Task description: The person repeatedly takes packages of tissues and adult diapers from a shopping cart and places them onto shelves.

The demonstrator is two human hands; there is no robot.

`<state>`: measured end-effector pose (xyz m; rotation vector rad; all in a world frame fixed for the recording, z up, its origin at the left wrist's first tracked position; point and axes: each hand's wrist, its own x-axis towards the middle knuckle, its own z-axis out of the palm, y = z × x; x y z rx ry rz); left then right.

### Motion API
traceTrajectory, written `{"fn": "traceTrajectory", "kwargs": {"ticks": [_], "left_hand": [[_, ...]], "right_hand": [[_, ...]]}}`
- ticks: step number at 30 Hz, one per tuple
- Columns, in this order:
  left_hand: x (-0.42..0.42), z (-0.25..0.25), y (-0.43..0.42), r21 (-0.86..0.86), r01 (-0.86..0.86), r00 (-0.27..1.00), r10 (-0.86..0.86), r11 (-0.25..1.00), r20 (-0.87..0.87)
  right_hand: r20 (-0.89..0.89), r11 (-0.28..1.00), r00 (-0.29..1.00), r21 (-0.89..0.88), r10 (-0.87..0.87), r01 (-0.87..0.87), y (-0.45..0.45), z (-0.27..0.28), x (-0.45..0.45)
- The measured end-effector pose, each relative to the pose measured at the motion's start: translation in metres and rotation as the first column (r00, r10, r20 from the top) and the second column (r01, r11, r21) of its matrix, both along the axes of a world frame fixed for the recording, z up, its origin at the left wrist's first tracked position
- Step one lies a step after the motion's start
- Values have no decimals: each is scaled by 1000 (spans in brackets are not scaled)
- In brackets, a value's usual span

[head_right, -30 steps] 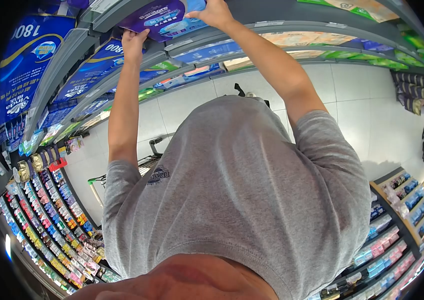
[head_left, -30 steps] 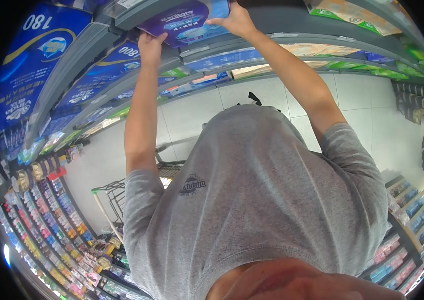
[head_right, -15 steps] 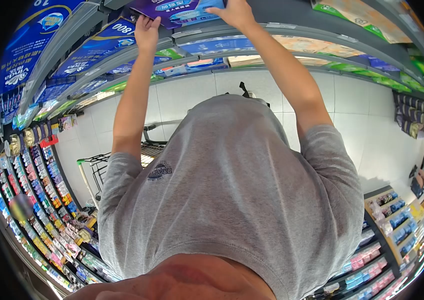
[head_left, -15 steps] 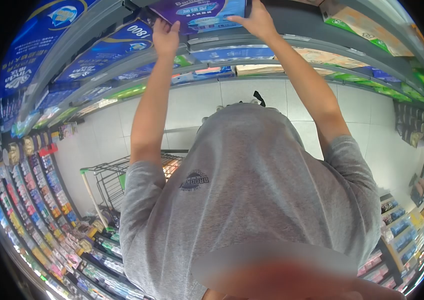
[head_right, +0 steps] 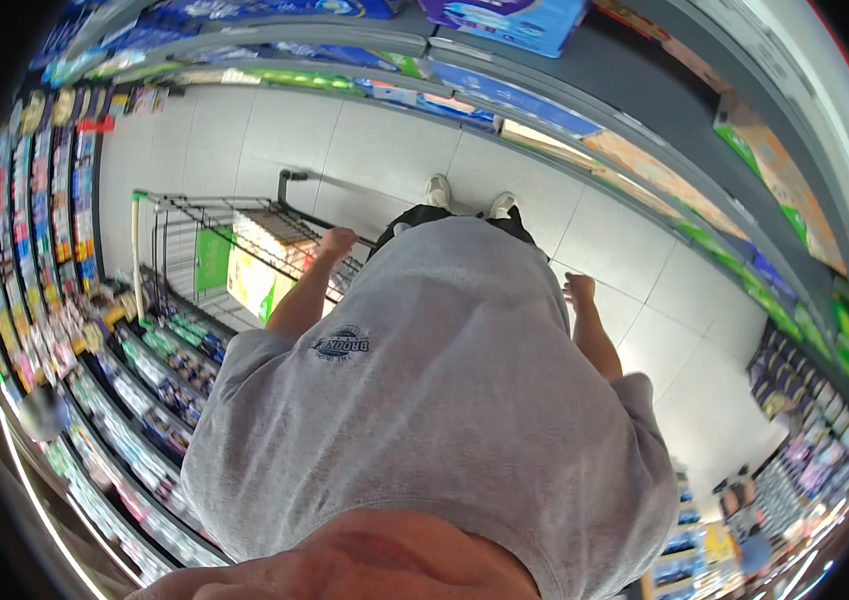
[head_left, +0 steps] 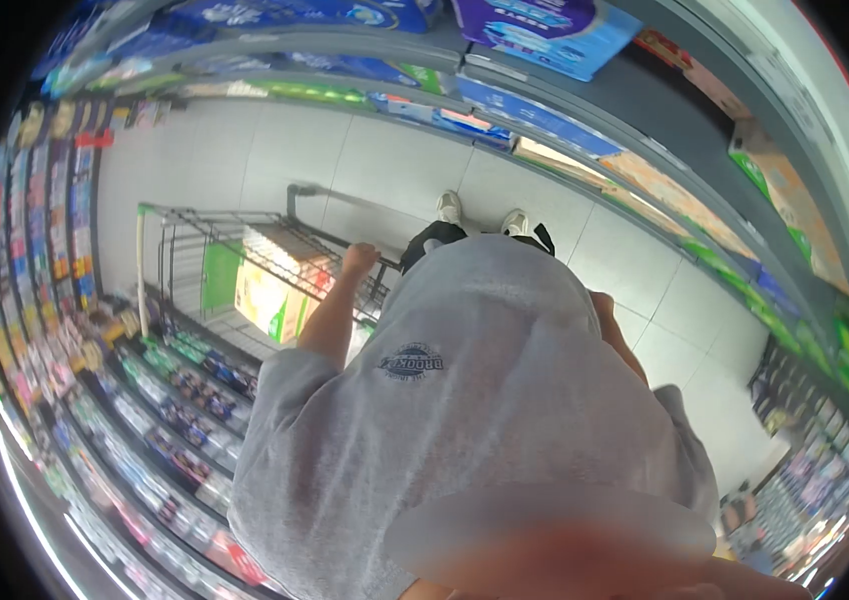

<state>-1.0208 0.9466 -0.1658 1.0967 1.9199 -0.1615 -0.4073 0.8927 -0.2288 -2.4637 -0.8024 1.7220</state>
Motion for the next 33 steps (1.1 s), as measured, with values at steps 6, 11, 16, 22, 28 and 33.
{"fn": "traceTrajectory", "kwargs": {"ticks": [6,11,16,22,28,33], "left_hand": [[27,-67,-53,245,68,989,-33,967,-145],[140,27,4,286,-296,954,265,911,144],[158,87,5,402,-298,950,227,866,216],[108,51,-105,402,-559,816,568,726,109],[88,43,-246,453,-660,652,757,599,-51],[65,55,-326,484,-740,485,869,467,-97]], "right_hand": [[-6,948,989,-282,151,-146,35,48,13],[-310,984,935,20,175,-177,148,-51,14],[-286,894,871,329,400,-303,276,-18,-110],[-303,830,796,394,524,-395,267,5,-205],[-186,657,630,185,754,-731,159,0,-213],[-79,721,719,-4,691,-693,57,10,-197]]}}
